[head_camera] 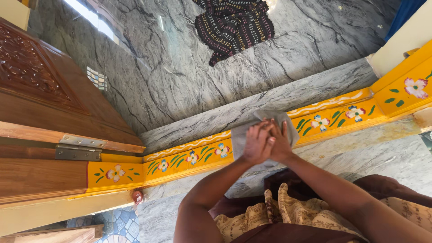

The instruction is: The person wipes the wooden door frame and the painted yellow threshold with a grey cloth. They clean the vertical frame first, then move to the horizontal threshold, wiping along the floral patterns.

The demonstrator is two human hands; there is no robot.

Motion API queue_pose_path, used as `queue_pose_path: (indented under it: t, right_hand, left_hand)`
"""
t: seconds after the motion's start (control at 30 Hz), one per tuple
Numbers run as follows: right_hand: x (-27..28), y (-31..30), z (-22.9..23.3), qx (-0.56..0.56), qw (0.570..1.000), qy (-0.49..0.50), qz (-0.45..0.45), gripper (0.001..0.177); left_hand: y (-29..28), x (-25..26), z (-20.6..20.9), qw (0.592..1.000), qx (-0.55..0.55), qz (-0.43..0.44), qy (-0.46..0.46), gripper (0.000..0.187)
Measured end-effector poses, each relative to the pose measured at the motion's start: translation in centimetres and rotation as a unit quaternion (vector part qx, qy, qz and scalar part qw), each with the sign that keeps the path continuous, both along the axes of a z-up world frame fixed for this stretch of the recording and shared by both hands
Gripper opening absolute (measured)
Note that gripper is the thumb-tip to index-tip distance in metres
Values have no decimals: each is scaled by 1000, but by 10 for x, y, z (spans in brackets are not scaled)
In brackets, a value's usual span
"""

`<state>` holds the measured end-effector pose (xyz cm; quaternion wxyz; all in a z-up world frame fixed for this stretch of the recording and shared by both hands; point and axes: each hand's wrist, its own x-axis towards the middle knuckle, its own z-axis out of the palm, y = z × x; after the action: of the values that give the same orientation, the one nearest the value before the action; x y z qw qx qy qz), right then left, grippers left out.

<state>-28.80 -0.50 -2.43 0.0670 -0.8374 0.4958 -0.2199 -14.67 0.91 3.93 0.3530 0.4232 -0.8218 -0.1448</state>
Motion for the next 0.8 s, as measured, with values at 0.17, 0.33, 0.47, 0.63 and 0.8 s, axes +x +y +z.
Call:
queue_pose_path:
  t: [0.17, 0.33, 0.47, 0.63, 0.8]
  right_hand:
    - [-77, -41, -28, 65, 983, -94, -143, 55]
    - [-121, -48, -19, 20, 968, -37, -249, 45]
    - [-113, -54, -15, 96, 958, 46, -265, 47]
    - [-109, -61, -13, 136, 951, 75, -267, 55]
    - [-106, -62, -9, 162, 944, 94, -271, 54]
  left_hand:
    - [-4, -24, -37, 989, 95, -22, -108, 75]
    - [-12, -32, -32, 931, 161, -24, -328, 105]
    - [-15, -27, -12, 915, 187, -7, -357, 115]
    - [-11, 30, 1, 894, 177, -30, -410, 114]
    - [2, 132, -19, 906, 196, 19, -375, 100]
